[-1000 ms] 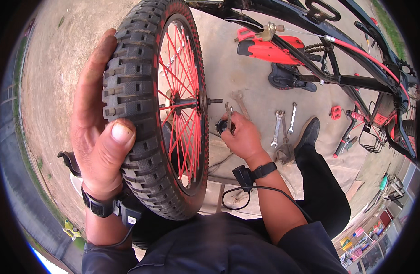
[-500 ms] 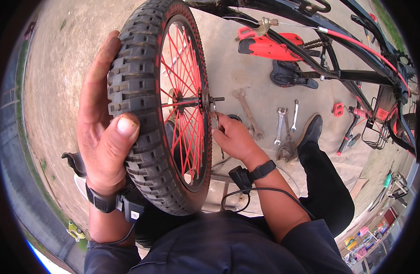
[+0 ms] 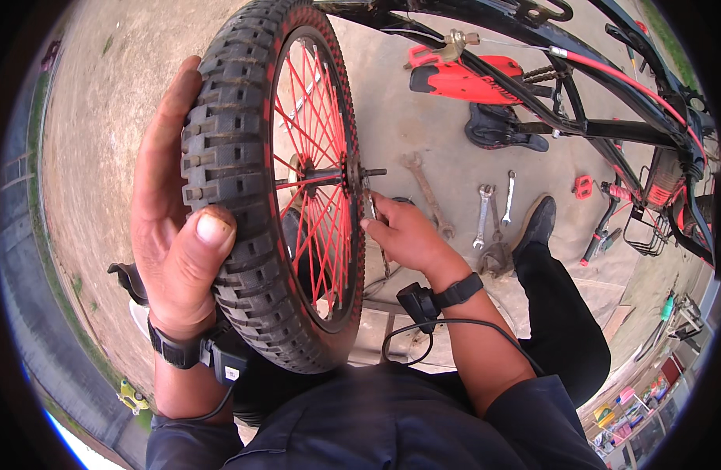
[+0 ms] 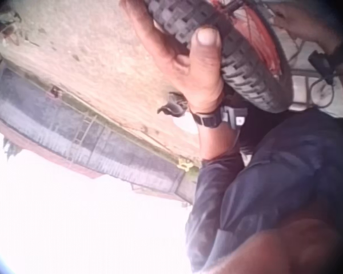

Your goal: The person walks toward a disassembled bicycle, picks up a wheel, and sits on a stool to attach a reflector to the wheel hub using a wrench. The person then stands, retrieves another wrench, and continues tightening the reflector on the wheel.

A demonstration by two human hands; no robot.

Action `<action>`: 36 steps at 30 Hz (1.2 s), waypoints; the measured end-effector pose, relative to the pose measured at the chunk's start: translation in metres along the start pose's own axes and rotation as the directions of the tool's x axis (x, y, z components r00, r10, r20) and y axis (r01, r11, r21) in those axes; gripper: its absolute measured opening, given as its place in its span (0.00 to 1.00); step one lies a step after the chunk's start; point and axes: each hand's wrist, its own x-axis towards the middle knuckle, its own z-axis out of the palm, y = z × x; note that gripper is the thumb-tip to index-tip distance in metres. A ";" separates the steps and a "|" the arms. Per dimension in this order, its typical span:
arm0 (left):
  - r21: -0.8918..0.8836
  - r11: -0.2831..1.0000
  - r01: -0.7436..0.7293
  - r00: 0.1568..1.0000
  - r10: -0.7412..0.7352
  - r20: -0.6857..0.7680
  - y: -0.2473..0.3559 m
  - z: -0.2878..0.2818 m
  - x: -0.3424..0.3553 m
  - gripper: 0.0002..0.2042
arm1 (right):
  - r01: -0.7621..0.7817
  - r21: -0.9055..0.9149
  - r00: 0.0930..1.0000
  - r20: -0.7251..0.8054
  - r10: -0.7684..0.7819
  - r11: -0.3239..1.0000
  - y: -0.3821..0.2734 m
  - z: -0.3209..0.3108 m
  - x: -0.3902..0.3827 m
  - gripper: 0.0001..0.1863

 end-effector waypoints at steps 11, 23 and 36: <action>-0.002 0.999 -0.034 0.999 0.034 -0.020 -0.003 0.001 0.001 0.51 | -0.056 0.049 0.998 0.026 0.055 0.997 0.001 0.004 0.007 0.21; 0.041 0.998 -0.042 0.999 0.042 0.011 -0.007 -0.005 0.002 0.52 | -0.019 -0.381 0.959 -0.268 -0.091 0.924 0.022 0.006 0.016 0.24; 0.039 0.999 -0.034 0.999 0.035 -0.032 -0.008 -0.003 0.002 0.53 | 0.017 -0.442 0.908 -0.369 -0.199 0.897 0.029 -0.010 0.043 0.12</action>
